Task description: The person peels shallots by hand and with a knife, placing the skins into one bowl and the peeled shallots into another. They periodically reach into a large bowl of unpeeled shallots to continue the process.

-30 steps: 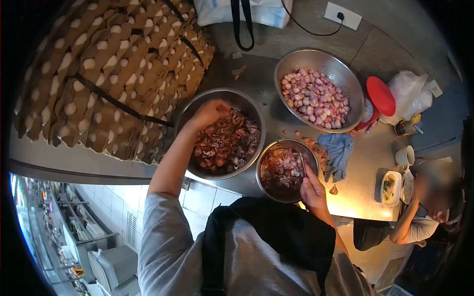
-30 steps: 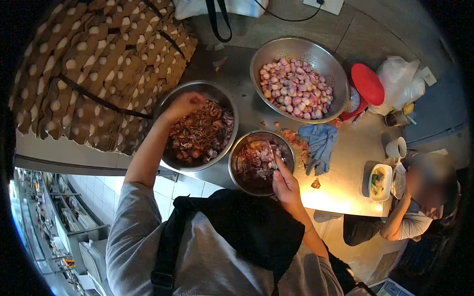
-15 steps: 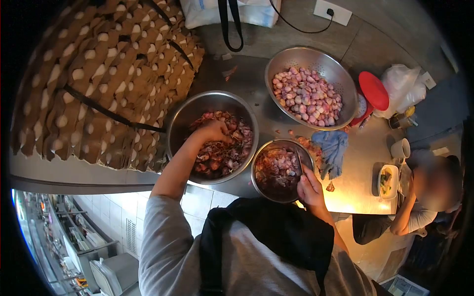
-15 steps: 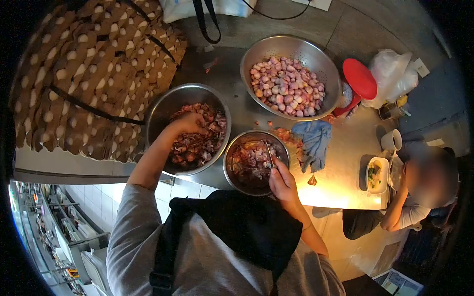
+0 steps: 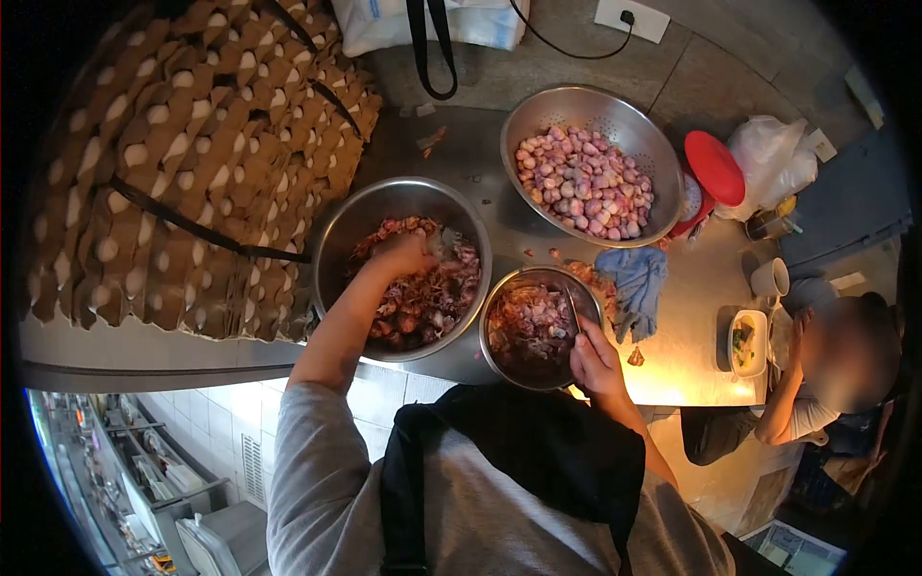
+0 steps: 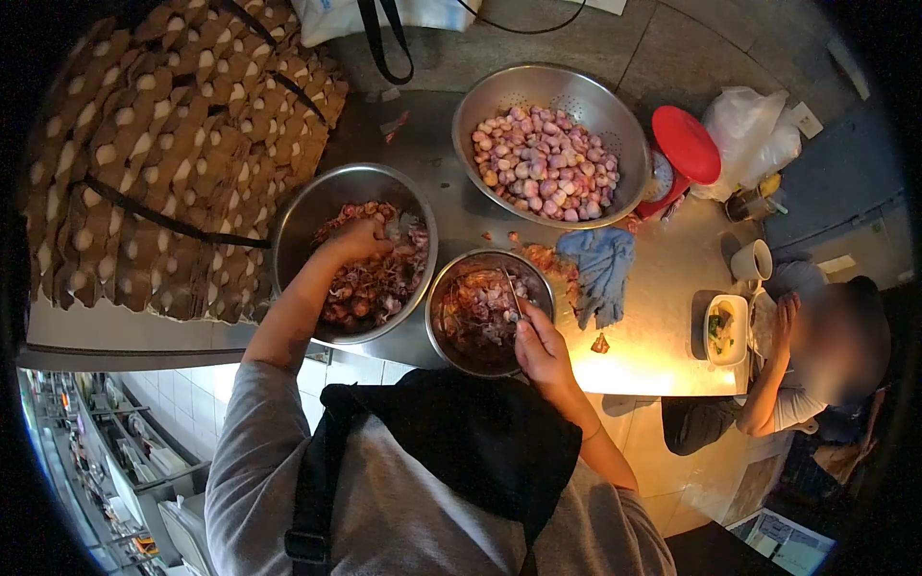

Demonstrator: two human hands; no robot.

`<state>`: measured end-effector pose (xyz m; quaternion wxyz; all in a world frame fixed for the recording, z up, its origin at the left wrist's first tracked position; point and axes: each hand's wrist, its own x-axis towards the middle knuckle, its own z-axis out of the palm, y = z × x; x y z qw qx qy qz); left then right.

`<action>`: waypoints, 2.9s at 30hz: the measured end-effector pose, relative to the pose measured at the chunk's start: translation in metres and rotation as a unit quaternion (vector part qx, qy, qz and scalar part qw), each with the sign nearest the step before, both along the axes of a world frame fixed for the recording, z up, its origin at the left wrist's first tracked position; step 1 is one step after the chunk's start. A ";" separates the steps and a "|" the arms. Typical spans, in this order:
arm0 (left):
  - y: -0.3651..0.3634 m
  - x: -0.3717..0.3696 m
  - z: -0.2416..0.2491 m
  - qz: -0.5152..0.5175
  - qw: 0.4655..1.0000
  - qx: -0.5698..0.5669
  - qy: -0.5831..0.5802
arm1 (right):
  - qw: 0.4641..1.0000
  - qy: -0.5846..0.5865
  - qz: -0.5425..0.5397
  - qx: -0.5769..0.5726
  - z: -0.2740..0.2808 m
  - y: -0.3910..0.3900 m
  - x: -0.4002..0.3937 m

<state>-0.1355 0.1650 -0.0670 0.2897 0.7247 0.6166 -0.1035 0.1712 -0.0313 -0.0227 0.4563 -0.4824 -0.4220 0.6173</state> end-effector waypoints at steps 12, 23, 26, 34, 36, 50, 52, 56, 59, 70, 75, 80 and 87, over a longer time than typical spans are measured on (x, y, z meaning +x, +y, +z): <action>-0.015 0.036 -0.028 -0.169 0.967 0.191 -0.032 | 1.000 0.010 0.002 -0.003 -0.006 0.000 -0.001; -0.038 0.005 0.040 0.113 0.905 0.022 -0.410 | 1.000 0.013 0.008 -0.019 0.002 -0.002 0.001; -0.051 -0.001 0.057 0.120 0.880 0.004 -0.460 | 0.999 0.014 0.011 -0.026 0.000 -0.003 0.001; -0.068 -0.003 0.068 0.231 0.774 -0.057 -0.587 | 1.000 0.005 0.006 -0.015 0.009 -0.007 -0.003; -0.077 0.006 0.072 0.248 0.725 -0.067 -0.639 | 0.999 0.030 0.027 0.020 0.012 -0.011 -0.003; -0.167 0.130 0.089 0.293 0.528 -0.132 -0.786 | 0.984 -0.118 0.087 0.104 0.046 -0.032 -0.008; -0.168 0.133 0.089 0.304 0.521 -0.128 -0.787 | 0.980 -0.132 0.087 0.119 0.042 -0.033 -0.007; -0.169 0.137 0.089 0.295 0.530 -0.129 -0.784 | 0.968 -0.152 0.075 0.183 0.039 -0.030 -0.006; -0.173 0.139 0.081 0.281 0.535 -0.125 -0.787 | 0.978 -0.137 0.072 0.138 0.046 -0.026 -0.009; -0.180 0.147 0.077 0.238 0.620 -0.067 -0.744 | 0.994 0.020 0.005 0.105 0.018 -0.014 -0.020; -0.179 0.146 0.075 0.184 0.659 -0.043 -0.728 | 0.982 0.183 0.001 0.040 0.028 -0.007 -0.021; -0.169 0.146 0.083 0.247 0.633 -0.124 -0.723 | 0.976 0.215 0.025 -0.035 0.036 -0.005 -0.009; -0.168 0.141 0.059 0.290 0.691 -0.067 -0.659 | 0.994 0.072 -0.072 0.031 0.018 -0.002 -0.014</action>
